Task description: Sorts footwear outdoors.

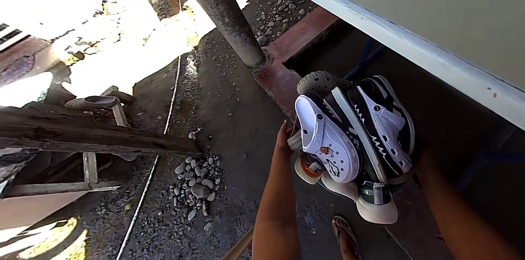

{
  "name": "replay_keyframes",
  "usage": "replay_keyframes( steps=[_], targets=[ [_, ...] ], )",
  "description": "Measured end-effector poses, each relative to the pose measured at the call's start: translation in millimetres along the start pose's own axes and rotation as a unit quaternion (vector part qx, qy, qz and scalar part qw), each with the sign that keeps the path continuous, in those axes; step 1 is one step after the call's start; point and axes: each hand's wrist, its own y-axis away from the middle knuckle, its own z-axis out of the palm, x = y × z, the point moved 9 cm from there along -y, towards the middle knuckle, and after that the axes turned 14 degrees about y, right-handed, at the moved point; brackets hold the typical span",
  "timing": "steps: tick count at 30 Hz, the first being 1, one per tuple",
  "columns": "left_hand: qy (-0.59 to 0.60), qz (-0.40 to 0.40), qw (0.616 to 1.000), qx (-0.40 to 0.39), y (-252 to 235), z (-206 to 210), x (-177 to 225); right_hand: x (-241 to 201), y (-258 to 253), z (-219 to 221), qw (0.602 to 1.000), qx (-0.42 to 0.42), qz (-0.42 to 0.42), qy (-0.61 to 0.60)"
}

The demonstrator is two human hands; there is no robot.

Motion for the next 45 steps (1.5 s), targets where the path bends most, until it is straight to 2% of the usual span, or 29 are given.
replay_keyframes(
  steps=[3, 7, 10, 18, 24, 28, 32, 36, 41, 45],
  targets=[
    [0.038, 0.006, 0.999, 0.013, 14, -13, -10, -3, 8, -5, 0.999, 0.003, -0.012, 0.034],
    [0.094, 0.021, 0.994, 0.049, 54, -49, -32, 9, 24, -7, 0.997, 0.009, -0.032, 0.063],
    [0.137, 0.033, 0.988, 0.056, 96, -80, -52, 13, 44, -12, 0.991, 0.010, -0.056, 0.120],
    [0.215, 0.090, 0.969, 0.079, 227, -163, -77, -9, 132, -15, 0.972, -0.029, -0.176, 0.153],
    [0.264, 0.144, 0.949, 0.090, 349, -241, -64, -36, 248, -5, 0.949, -0.077, -0.248, 0.176],
    [0.288, 0.186, 0.935, 0.091, 452, -308, -52, -48, 372, -9, 0.933, -0.086, -0.299, 0.184],
    [0.283, 0.200, 0.933, 0.099, 572, -372, -35, -41, 491, -11, 0.920, -0.065, -0.343, 0.180],
    [0.252, 0.226, 0.933, 0.120, 669, -446, -17, -20, 588, 14, 0.924, -0.094, -0.339, 0.149],
    [0.305, 0.251, 0.906, 0.151, 739, -534, -10, -13, 696, 68, 0.916, -0.135, -0.336, 0.173],
    [0.354, 0.250, 0.886, 0.166, 751, -591, -24, -22, 744, 102, 0.909, -0.163, -0.333, 0.189]
  ],
)
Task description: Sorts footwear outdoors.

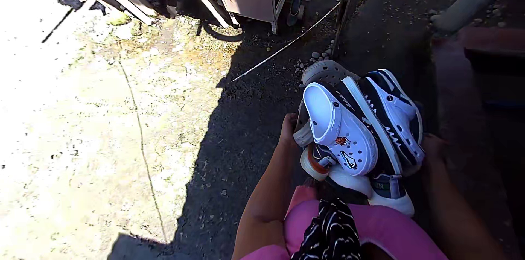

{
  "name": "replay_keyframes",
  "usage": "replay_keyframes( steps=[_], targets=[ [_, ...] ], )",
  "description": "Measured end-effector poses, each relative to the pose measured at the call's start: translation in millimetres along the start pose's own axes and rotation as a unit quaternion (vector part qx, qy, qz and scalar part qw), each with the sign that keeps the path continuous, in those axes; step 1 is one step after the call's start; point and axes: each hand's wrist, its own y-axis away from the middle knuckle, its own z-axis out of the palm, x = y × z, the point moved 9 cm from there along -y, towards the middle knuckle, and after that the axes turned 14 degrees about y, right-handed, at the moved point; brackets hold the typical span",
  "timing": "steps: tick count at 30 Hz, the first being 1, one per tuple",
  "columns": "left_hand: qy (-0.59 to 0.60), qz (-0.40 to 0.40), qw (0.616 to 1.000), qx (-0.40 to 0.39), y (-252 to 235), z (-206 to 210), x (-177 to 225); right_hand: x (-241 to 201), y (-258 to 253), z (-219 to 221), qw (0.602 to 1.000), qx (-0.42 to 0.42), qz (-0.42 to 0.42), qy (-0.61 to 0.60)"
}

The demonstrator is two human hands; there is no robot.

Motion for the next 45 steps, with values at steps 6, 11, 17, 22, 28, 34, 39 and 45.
replay_keyframes(
  steps=[6, 11, 17, 22, 28, 34, 39, 45],
  targets=[
    [0.005, 0.001, 1.000, -0.011, -9, -2, 10, -30, -14, 9, 0.999, -0.018, -0.018, 0.026],
    [0.028, -0.019, 0.999, -0.001, 4, -6, 14, -40, 12, 8, 0.999, -0.042, -0.003, 0.031],
    [0.035, -0.021, 0.999, -0.012, -5, -16, 27, -42, 7, 21, 0.999, -0.035, -0.015, 0.013],
    [-0.010, -0.064, 0.996, -0.055, -9, -16, 20, -26, -6, 35, 0.998, -0.028, -0.035, 0.054],
    [-0.094, -0.065, 0.992, -0.043, -10, -25, 22, 18, -4, 29, 0.995, -0.045, -0.063, -0.057],
    [-0.211, -0.039, 0.977, 0.000, -11, -30, 29, 92, 92, 52, 0.938, -0.135, 0.146, -0.283],
    [-0.268, -0.013, 0.963, -0.003, -5, -28, 21, 85, 138, 68, 0.925, -0.180, 0.088, -0.322],
    [-0.316, 0.041, 0.947, -0.047, 2, -20, 17, 98, 145, 86, 0.893, -0.180, 0.073, -0.405]
  ],
)
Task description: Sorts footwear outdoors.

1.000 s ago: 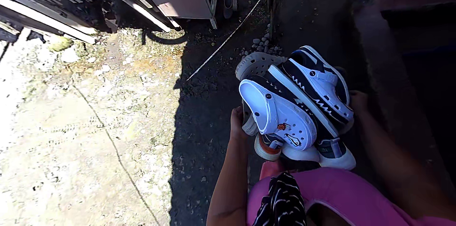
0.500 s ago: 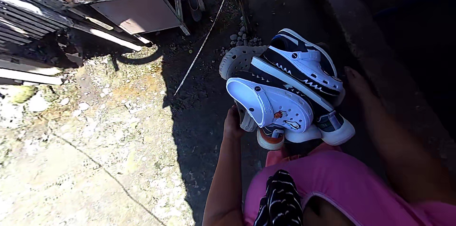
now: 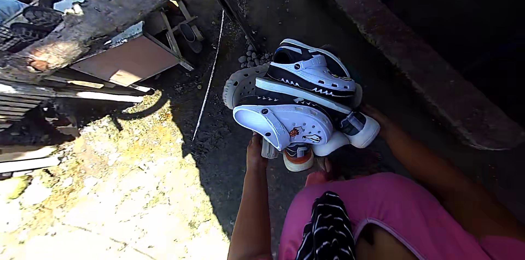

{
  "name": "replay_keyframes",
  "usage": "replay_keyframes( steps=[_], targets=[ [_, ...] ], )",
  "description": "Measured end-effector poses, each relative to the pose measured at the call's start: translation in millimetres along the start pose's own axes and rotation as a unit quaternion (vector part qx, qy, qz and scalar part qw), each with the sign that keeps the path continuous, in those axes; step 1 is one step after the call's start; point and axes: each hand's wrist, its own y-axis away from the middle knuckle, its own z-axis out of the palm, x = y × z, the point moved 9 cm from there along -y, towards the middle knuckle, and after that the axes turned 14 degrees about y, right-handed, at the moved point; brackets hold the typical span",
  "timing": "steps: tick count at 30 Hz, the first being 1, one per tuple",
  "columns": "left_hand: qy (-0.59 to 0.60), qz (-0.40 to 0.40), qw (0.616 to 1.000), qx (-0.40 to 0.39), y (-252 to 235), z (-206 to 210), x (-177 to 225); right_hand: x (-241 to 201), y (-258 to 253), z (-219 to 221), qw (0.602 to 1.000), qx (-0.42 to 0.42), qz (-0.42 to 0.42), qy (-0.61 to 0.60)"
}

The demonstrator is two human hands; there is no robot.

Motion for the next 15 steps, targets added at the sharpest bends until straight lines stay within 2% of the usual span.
replay_keyframes(
  steps=[4, 8, 11, 15],
  targets=[
    [0.036, 0.001, 0.999, -0.029, 6, 1, -6, 33, -11, -8, 1.000, -0.013, -0.001, 0.008],
    [0.080, -0.007, 0.995, -0.062, 6, 2, -12, 51, 22, -22, 0.998, 0.008, 0.057, 0.016],
    [0.067, -0.042, 0.993, -0.090, 5, -3, -20, 99, 52, -51, 0.993, 0.039, 0.095, 0.054],
    [0.055, -0.054, 0.995, -0.064, 21, -5, -25, 195, 123, -89, 0.971, 0.044, 0.181, 0.150]
  ],
)
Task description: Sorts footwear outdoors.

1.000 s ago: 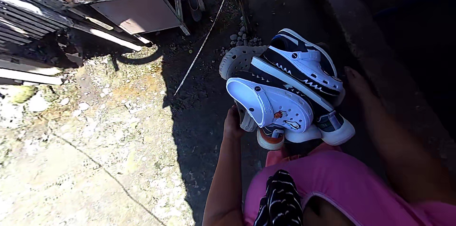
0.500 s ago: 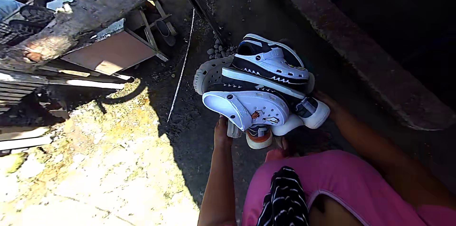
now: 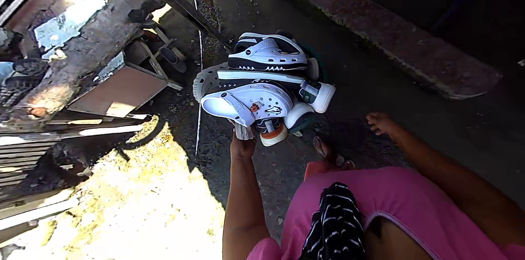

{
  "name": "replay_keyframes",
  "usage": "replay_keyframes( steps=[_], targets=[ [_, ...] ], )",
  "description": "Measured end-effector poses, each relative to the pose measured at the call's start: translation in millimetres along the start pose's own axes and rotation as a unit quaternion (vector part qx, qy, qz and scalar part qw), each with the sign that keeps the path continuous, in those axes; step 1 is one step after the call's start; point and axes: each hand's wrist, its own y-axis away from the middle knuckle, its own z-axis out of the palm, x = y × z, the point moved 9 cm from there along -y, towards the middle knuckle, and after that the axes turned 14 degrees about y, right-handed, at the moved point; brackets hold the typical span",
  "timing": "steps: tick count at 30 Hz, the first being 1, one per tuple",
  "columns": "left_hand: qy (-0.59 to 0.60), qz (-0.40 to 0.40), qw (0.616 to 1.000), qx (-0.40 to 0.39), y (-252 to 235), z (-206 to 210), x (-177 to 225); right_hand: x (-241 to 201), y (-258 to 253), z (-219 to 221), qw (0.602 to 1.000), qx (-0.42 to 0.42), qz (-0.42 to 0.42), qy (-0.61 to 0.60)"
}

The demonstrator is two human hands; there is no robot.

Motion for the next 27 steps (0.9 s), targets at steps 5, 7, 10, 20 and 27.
replay_keyframes(
  steps=[5, 7, 10, 20, 27],
  targets=[
    [-0.026, 0.003, 0.999, 0.041, 18, 6, -2, 141, 53, 0, 0.991, -0.012, 0.063, 0.114],
    [-0.042, 0.005, 0.997, 0.059, 23, 9, 1, 175, 75, -1, 0.981, -0.010, 0.045, 0.190],
    [-0.063, 0.001, 0.992, 0.112, 35, 11, 5, 211, 109, -6, 0.962, -0.003, 0.038, 0.272],
    [-0.344, 0.194, 0.915, 0.080, 37, 38, 127, 131, 155, -8, 0.971, 0.138, -0.034, 0.192],
    [-0.535, 0.318, 0.775, -0.108, 25, 100, 222, -229, 248, 44, 0.833, 0.286, -0.388, 0.271]
  ],
)
